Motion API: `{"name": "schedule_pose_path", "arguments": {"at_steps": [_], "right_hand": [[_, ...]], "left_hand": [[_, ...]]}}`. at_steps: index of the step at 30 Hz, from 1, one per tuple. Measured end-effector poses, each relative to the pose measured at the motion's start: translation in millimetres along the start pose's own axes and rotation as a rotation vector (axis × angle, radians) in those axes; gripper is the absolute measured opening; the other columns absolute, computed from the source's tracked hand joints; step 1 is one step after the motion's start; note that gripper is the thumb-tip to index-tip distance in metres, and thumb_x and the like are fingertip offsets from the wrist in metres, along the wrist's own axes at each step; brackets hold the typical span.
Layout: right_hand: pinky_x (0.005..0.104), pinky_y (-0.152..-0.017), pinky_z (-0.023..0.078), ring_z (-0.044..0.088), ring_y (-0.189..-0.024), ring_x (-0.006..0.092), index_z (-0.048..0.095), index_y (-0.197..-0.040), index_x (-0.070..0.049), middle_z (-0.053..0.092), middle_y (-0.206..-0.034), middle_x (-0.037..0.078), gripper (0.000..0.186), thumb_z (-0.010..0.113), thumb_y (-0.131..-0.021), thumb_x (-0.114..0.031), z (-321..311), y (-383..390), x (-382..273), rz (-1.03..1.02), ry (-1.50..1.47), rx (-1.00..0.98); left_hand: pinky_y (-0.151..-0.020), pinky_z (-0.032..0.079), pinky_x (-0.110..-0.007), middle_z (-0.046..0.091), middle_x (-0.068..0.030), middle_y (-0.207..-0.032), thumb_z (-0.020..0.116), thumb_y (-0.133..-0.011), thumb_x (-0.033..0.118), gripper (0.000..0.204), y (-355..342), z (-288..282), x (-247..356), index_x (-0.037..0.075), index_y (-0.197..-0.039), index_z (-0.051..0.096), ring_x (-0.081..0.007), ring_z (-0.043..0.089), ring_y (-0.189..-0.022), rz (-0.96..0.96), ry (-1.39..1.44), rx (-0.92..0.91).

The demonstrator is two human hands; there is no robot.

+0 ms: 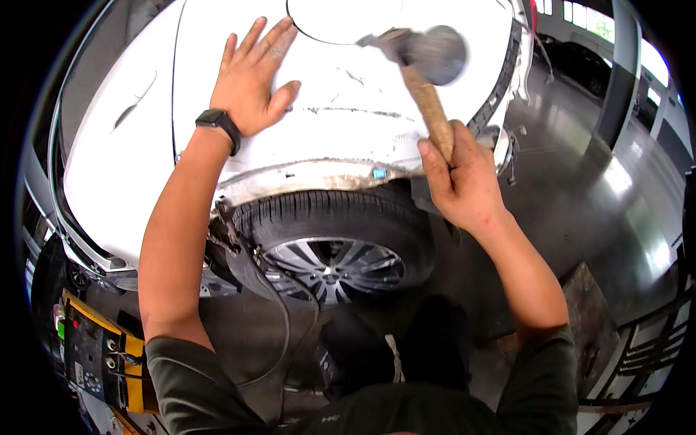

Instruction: The person repairs the dented rear fender of a white car by first attaching a puller tool to the metal, using a slide hammer to pull the dent out, and then hammering the surface by hand to smooth the panel.

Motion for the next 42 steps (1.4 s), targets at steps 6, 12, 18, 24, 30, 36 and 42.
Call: {"name": "schedule_pose_path", "arguments": {"at_steps": [6,12,18,24,30,36,42], "right_hand": [[0.056,-0.06,0.048,0.062,-0.067,0.0523,0.051,-0.093,0.002,0.059,-0.069,0.028,0.032,0.066,-0.104,-0.025,-3.7,1.9,10.7,0.009,-0.001,0.002],[0.0561,-0.063,0.047,0.06,-0.07,0.0532,0.052,-0.092,0.002,0.058,-0.071,0.029,0.033,0.067,-0.103,-0.025,5.8,1.8,28.1,-0.013,0.012,0.006],[0.0544,-0.06,0.047,0.06,-0.067,0.0527,0.051,-0.092,0.002,0.058,-0.069,0.028,0.031,0.068,-0.102,-0.022,3.9,4.3,27.4,-0.094,0.083,0.078],[0.0539,-0.06,0.049,0.062,-0.068,0.0518,0.053,-0.094,0.003,0.06,-0.073,0.03,0.029,0.067,-0.102,-0.021,-1.9,6.6,26.2,-0.09,-0.079,0.19],[0.0553,-0.061,0.049,0.065,-0.071,0.0524,0.053,-0.095,0.004,0.062,-0.074,0.03,0.031,0.067,-0.103,-0.023,-4.5,15.2,28.3,-0.034,-0.074,0.164],[0.0553,-0.061,0.05,0.064,-0.07,0.0532,0.052,-0.098,0.002,0.061,-0.071,0.03,0.031,0.066,-0.104,-0.024,-7.7,26.8,34.7,0.003,-0.015,0.043],[0.0581,-0.064,0.051,0.064,-0.072,0.0542,0.05,-0.098,0.003,0.061,-0.071,0.029,0.033,0.064,-0.104,-0.027,-7.0,24.9,47.0,-0.03,0.009,0.041]], "left_hand": [[-0.133,0.012,-0.056,0.032,-0.002,-0.174,0.055,-0.09,0.039,0.084,-6.7,-2.5,-6.9,0.02,-0.168,0.032,-0.0287,0.02,-0.164,0.006,0.019,0.048],[-0.133,0.012,-0.056,0.031,-0.0021,-0.175,0.056,-0.089,0.037,0.084,-9.1,-1.2,-4.4,0.019,-0.168,0.033,-0.0281,0.019,-0.164,0.0,0.015,0.034],[-0.133,0.012,-0.057,0.032,-0.0029,-0.175,0.056,-0.088,0.037,0.085,-6.4,-2.8,0.0,0.017,-0.168,0.033,-0.0295,0.019,-0.164,0.009,0.035,0.045],[-0.132,0.012,-0.058,0.031,-0.0048,-0.175,0.055,-0.088,0.036,0.085,-5.9,-1.0,1.6,0.016,-0.168,0.034,-0.031,0.019,-0.164,-0.004,0.037,0.03],[-0.132,0.012,-0.058,0.031,-0.0053,-0.175,0.056,-0.088,0.035,0.085,-10.3,-3.0,0.9,0.016,-0.168,0.033,-0.0315,0.019,-0.164,-0.012,0.032,0.038],[-0.132,0.012,-0.058,0.03,-0.0063,-0.175,0.057,-0.087,0.034,0.088,-8.6,-5.4,4.3,0.015,-0.169,0.031,-0.0323,0.019,-0.164,-0.018,0.03,0.02],[-0.132,0.012,-0.059,0.029,-0.0073,-0.176,0.058,-0.087,0.034,0.088,-5.8,1.3,8.7,0.015,-0.169,0.03,-0.0337,0.018,-0.164,-0.031,0.022,0.013]]}}
Point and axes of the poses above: each hand's wrist, its own y-axis away from the middle knuckle, its own z-axis out of the palm, x = y × z, the point moved 3 cm from there along -y, towards the middle knuckle
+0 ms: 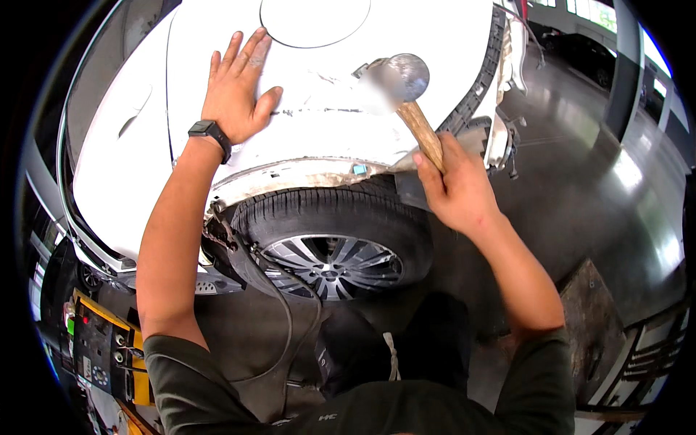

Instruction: The person repairs the dented rear fender of a white car by first attaching a puller tool to the metal, using a slide hammer to pull the dent out, and then hammering the surface by hand to smooth the panel.

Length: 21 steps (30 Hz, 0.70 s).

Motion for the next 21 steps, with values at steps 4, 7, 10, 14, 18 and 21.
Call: {"name": "schedule_pose_path", "arguments": {"at_steps": [4,7,10,14,18,21], "right_hand": [[0.0568,-0.062,0.051,0.065,-0.069,0.0511,0.051,-0.097,0.002,0.06,-0.068,0.028,0.033,0.065,-0.104,-0.027,4.4,4.0,2.5,0.028,-0.074,0.027],[0.0558,-0.062,0.052,0.065,-0.068,0.0502,0.051,-0.099,0.001,0.061,-0.068,0.027,0.032,0.065,-0.104,-0.027,-0.6,5.1,-2.5,0.021,-0.109,0.011],[0.0552,-0.061,0.052,0.065,-0.067,0.0503,0.051,-0.098,0.001,0.063,-0.069,0.027,0.032,0.064,-0.104,-0.027,0.7,-0.3,4.0,-0.012,-0.145,0.042],[0.0549,-0.062,0.051,0.065,-0.069,0.0506,0.051,-0.097,0.0,0.062,-0.069,0.026,0.031,0.065,-0.103,-0.026,6.6,-4.5,26.9,0.044,-0.092,-0.077],[0.0495,-0.062,0.054,0.067,-0.069,0.046,0.057,-0.103,0.001,0.063,-0.072,0.022,0.026,0.07,-0.1,-0.021,-19.2,32.6,22.5,0.007,-0.211,0.093],[0.0402,-0.059,0.051,0.068,-0.065,0.0369,0.064,-0.1,-0.001,0.065,-0.077,0.017,0.008,0.069,-0.098,-0.007,-21.4,70.8,46.0,-0.138,-0.276,0.17]], "left_hand": [[-0.132,0.013,-0.059,0.028,-0.0082,-0.176,0.057,-0.088,0.034,0.089,-2.2,-2.6,7.7,0.014,-0.169,0.029,-0.0347,0.017,-0.164,-0.022,0.012,-0.002],[-0.132,0.014,-0.058,0.029,-0.0088,-0.175,0.054,-0.09,0.042,0.086,-0.8,-7.9,7.7,0.013,-0.168,0.032,-0.0345,0.018,-0.164,-0.045,-0.038,-0.043],[-0.132,0.015,-0.057,0.027,-0.0091,-0.176,0.054,-0.091,0.042,0.086,-3.1,-10.2,13.1,0.012,-0.168,0.031,-0.0349,0.017,-0.164,-0.051,-0.031,-0.044],[-0.133,0.013,-0.056,0.024,-0.0099,-0.177,0.054,-0.092,0.043,0.088,-1.3,2.9,19.8,0.01,-0.169,0.028,-0.0347,0.015,-0.164,-0.086,-0.037,-0.088],[-0.133,0.011,-0.055,0.022,-0.0164,-0.177,0.051,-0.095,0.048,0.089,-12.9,-6.0,32.9,0.003,-0.168,0.026,-0.0369,0.014,-0.164,-0.194,-0.107,-0.182],[-0.132,0.011,-0.056,0.018,-0.0344,-0.171,0.05,-0.097,0.051,0.095,-30.3,11.7,91.1,-0.013,-0.162,0.023,-0.0468,0.013,-0.162,-0.379,-0.027,-0.042]]}}
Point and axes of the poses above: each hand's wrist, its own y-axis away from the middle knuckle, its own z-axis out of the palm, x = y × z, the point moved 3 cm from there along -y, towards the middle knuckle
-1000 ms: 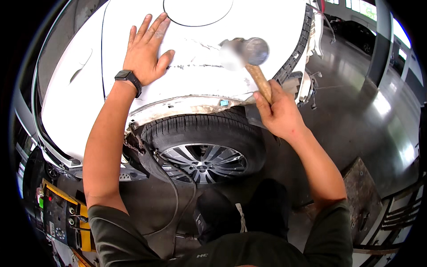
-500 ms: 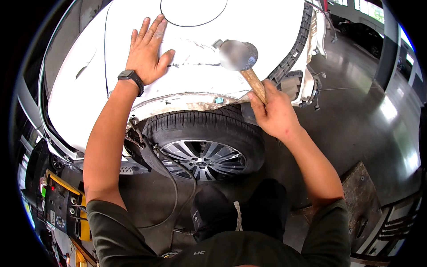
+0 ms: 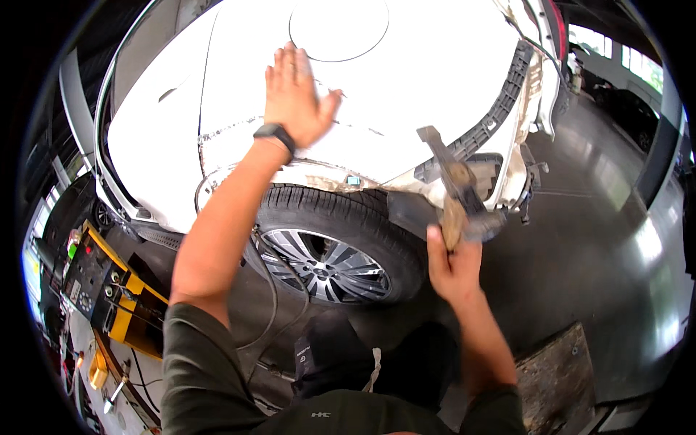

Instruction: The person repairs the dented rear fender of a white car by first attaching a puller tool to the metal, using a slide hammer to pull the dent out, and then hammering the surface by hand to smooth the panel.

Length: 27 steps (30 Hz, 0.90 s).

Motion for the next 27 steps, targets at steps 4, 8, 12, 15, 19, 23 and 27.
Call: {"name": "schedule_pose_path", "arguments": {"at_steps": [4,8,12,15,19,23,27], "right_hand": [[0.0319,-0.06,0.047,0.06,-0.063,0.0174,0.063,-0.095,0.0,0.061,-0.079,0.01,0.015,0.064,-0.104,-0.011,-1.6,60.5,13.2,0.284,-0.168,0.006],[0.027,-0.05,0.043,0.051,-0.052,0.0098,0.053,-0.093,-0.004,0.052,-0.068,0.002,0.019,0.058,-0.109,-0.015,-8.3,104.7,27.6,0.568,-0.482,0.107],[0.0265,-0.05,0.046,0.053,-0.052,0.0099,0.05,-0.101,-0.003,0.053,-0.067,0.002,0.015,0.056,-0.109,-0.013,-12.6,120.1,22.6,0.708,-0.788,0.217],[0.0274,-0.049,0.047,0.053,-0.051,0.0103,0.05,-0.102,-0.001,0.054,-0.067,0.003,0.015,0.055,-0.109,-0.013,-22.0,127.5,23.5,0.681,-0.81,0.264],[0.0277,-0.05,0.048,0.053,-0.05,0.0105,0.05,-0.105,0.0,0.056,-0.069,0.004,0.016,0.056,-0.109,-0.015,-31.1,140.2,30.5,0.707,-0.742,0.315],[0.0276,-0.05,0.049,0.054,-0.051,0.0109,0.05,-0.108,0.0,0.058,-0.072,0.006,0.017,0.057,-0.109,-0.016,-29.0,149.4,23.7,0.745,-0.747,0.331],[0.0275,-0.051,0.049,0.055,-0.053,0.0107,0.05,-0.11,-0.001,0.059,-0.074,0.006,0.017,0.057,-0.109,-0.016,-25.5,153.4,28.2,0.745,-0.755,0.32]], "left_hand": [[-0.13,0.014,-0.06,0.02,-0.0426,-0.167,0.059,-0.093,0.05,0.101,35.4,-20.1,72.6,-0.021,-0.157,0.025,-0.0551,0.018,-0.158,0.072,0.087,-0.05],[-0.131,0.013,-0.058,0.019,-0.0412,-0.168,0.063,-0.087,0.051,0.107,65.9,-30.4,141.2,-0.02,-0.157,0.025,-0.0536,0.016,-0.159,0.195,0.175,-0.235],[-0.134,0.01,-0.051,0.016,-0.0255,-0.176,0.065,-0.088,0.052,0.104,103.2,-34.4,164.3,-0.009,-0.163,0.026,-0.0392,0.011,-0.165,0.334,0.304,-0.383],[-0.134,0.009,-0.049,0.017,-0.0191,-0.177,0.065,-0.09,0.05,0.101,102.2,-33.3,148.6,-0.002,-0.166,0.025,-0.033,0.012,-0.165,0.422,0.238,-0.432],[-0.132,0.017,-0.055,0.024,-0.0259,-0.173,0.058,-0.093,0.038,0.094,55.4,-30.8,90.3,-0.003,-0.167,0.018,-0.0386,0.022,-0.162,0.252,0.119,-0.376],[-0.132,0.015,-0.055,0.02,-0.0329,-0.172,0.049,-0.098,0.044,0.09,12.1,-27.1,62.3,-0.011,-0.164,0.021,-0.0444,0.02,-0.161,0.148,-0.037,-0.08],[-0.132,0.013,-0.053,0.017,-0.0353,-0.171,0.047,-0.097,0.056,0.099,26.8,-8.5,126.2,-0.013,-0.163,0.022,-0.045,0.015,-0.162,0.175,-0.013,-0.154]]}}
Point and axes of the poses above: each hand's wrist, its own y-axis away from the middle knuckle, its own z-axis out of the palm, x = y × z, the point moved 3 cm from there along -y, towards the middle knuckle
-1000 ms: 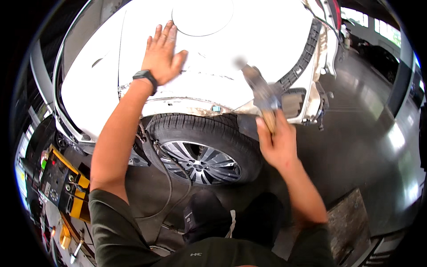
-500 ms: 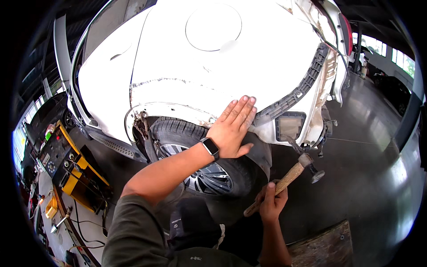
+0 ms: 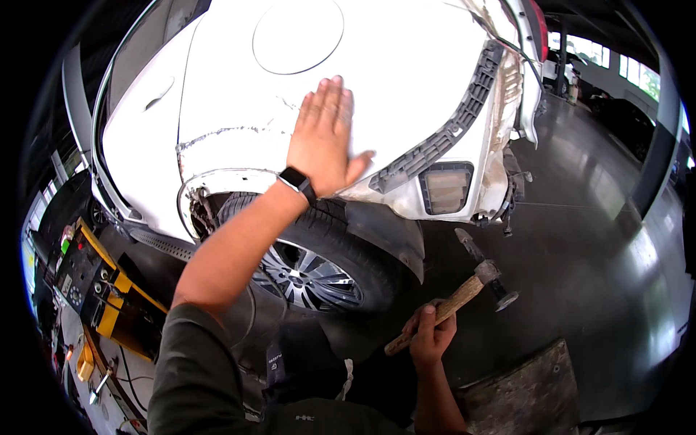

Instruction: The person repairs the dented rear fender of a white car by first attaching a puller tool to the metal, using a slide hammer to pull the dent out, and then hammering the surface by hand to smooth the panel.

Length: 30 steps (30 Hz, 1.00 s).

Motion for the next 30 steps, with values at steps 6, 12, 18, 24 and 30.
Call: {"name": "schedule_pose_path", "arguments": {"at_steps": [6,12,18,24,30], "right_hand": [[0.0271,-0.05,0.048,0.055,-0.053,0.0105,0.05,-0.109,-0.001,0.059,-0.074,0.006,0.017,0.059,-0.108,-0.016,-2.9,6.9,6.3,0.008,0.019,-0.01],[0.0267,-0.05,0.047,0.056,-0.052,0.0109,0.051,-0.11,0.0,0.059,-0.072,0.005,0.017,0.059,-0.108,-0.015,9.1,15.4,5.8,-0.022,0.053,0.019],[0.0257,-0.05,0.045,0.056,-0.052,0.01,0.055,-0.106,0.001,0.059,-0.066,0.002,0.014,0.059,-0.107,-0.013,33.0,2.9,-21.3,-0.029,0.152,-0.13],[0.0244,-0.052,0.046,0.058,-0.054,0.0086,0.059,-0.101,0.002,0.061,-0.067,0.002,0.012,0.061,-0.105,-0.01,45.9,1.3,-25.7,-0.158,0.263,-0.155],[0.0242,-0.053,0.047,0.058,-0.055,0.0084,0.058,-0.1,0.002,0.061,-0.067,0.001,0.014,0.06,-0.106,-0.01,42.3,22.7,6.1,-0.077,0.094,-0.022]], "left_hand": [[-0.133,0.01,-0.053,0.015,-0.0331,-0.173,0.062,-0.089,0.056,0.108,14.4,6.0,57.4,-0.012,-0.163,0.023,-0.045,0.012,-0.163,0.127,0.164,-0.132],[-0.134,0.008,-0.049,0.017,-0.0291,-0.174,0.066,-0.088,0.056,0.105,31.3,8.7,69.7,-0.007,-0.163,0.028,-0.0401,0.011,-0.164,0.22,0.247,-0.116],[-0.134,0.018,-0.047,0.03,-0.021,-0.173,0.062,-0.094,0.042,0.085,26.2,4.3,19.5,-0.003,-0.162,0.036,-0.035,0.023,-0.162,0.384,0.431,-0.344],[-0.133,0.017,-0.051,0.03,-0.0186,-0.173,0.056,-0.094,0.035,0.083,30.0,-15.8,-79.7,0.001,-0.165,0.031,-0.0355,0.025,-0.162,0.128,0.06,0.083],[-0.132,0.017,-0.053,0.026,-0.0274,-0.172,0.057,-0.094,0.034,0.084,30.8,0.1,-35.2,-0.01,-0.16,0.031,-0.0427,0.022,-0.161,0.146,0.079,0.143]]}}
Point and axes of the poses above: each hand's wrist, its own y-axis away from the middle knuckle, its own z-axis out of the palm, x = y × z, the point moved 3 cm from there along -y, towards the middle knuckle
